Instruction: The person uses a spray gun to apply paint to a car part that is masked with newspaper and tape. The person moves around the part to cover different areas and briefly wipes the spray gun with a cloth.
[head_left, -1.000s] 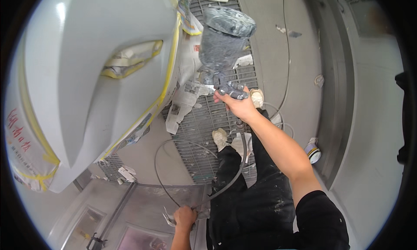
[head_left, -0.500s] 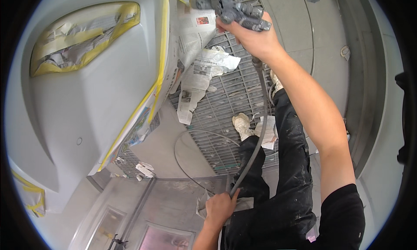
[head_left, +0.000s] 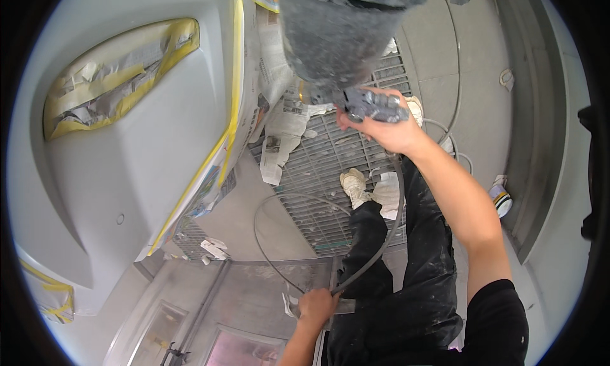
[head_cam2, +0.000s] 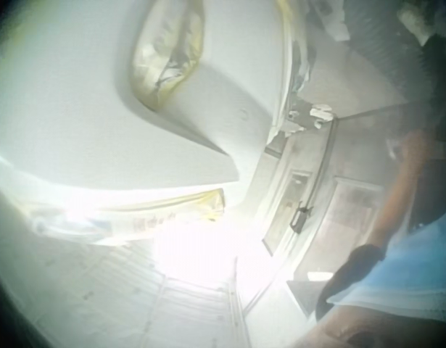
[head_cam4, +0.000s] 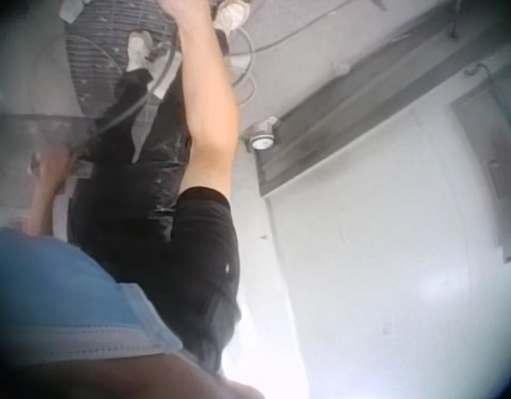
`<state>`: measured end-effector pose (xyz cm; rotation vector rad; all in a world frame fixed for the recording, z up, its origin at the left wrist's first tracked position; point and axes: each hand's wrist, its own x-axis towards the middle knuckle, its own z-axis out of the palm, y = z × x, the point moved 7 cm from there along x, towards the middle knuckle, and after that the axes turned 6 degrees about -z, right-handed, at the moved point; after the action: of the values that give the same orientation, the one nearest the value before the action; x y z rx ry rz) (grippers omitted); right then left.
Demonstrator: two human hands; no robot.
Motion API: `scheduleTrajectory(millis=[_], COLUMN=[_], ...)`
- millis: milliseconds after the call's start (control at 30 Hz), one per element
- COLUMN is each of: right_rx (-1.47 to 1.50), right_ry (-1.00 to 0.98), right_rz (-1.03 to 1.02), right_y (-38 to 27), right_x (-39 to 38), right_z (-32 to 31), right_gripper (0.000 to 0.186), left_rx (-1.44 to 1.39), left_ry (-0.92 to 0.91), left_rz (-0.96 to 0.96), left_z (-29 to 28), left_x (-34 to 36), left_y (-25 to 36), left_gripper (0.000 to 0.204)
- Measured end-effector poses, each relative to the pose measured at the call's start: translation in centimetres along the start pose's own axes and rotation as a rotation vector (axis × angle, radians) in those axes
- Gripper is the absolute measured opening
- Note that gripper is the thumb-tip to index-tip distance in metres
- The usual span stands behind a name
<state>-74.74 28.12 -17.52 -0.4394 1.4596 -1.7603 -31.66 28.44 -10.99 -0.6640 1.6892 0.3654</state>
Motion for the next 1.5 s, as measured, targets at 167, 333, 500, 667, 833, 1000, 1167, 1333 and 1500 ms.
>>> scheduleTrajectory(millis=[167,333,500,667,833,1000,1167,1333,1500], right_rx=[0.024,0.206,0.127,-0.080,-0.155,-0.033,0.030,-0.056,-0.382], right_ry=[0.043,0.136,0.099,0.020,-0.125,-0.238,-0.187,-0.215,-0.257], right_rz=[0.057,0.003,0.032,0.150,0.095,0.113,0.015,-0.129,-0.213], right_y=[-1.1,-5.0,-9.4,-9.1,-8.2,-5.9,-6.3,-7.9,-7.2], right_x=[-1.3,-2.1,1.4,6.6,8.1,10.7,11.8,8.7,5.5], right_z=[-1.7,-1.7,-3.0,-6.0,-7.7,-7.7,-7.8,-7.4,-8.7], right_gripper=[0.016,0.022,0.019,0.007,0.012,0.015,0.019,0.023,0.036], left_rx=[-0.217,-1.041,-1.621,-2.113,-2.647,-2.698,-2.615,-2.422,-2.362], left_ry=[0.040,-0.166,-0.469,-0.728,-1.008,-1.183,-1.322,-1.477,-1.337], left_rz=[0.039,0.232,0.480,0.375,0.480,0.589,1.040,1.331,1.457], left_z=[-4.9,-11.3,-17.3,-19.4,-19.2,-16.7,-17.7,-17.3,-17.9], left_x=[-1.1,-3.3,-3.9,0.2,7.8,19.3,27.5,28.2,30.5], left_y=[2.4,8.0,14.9,21.5,29.1,35.1,37.3,36.5,36.6], left_gripper=[0.061,0.064,0.062,0.069,0.055,0.046,0.057,0.061,0.073])
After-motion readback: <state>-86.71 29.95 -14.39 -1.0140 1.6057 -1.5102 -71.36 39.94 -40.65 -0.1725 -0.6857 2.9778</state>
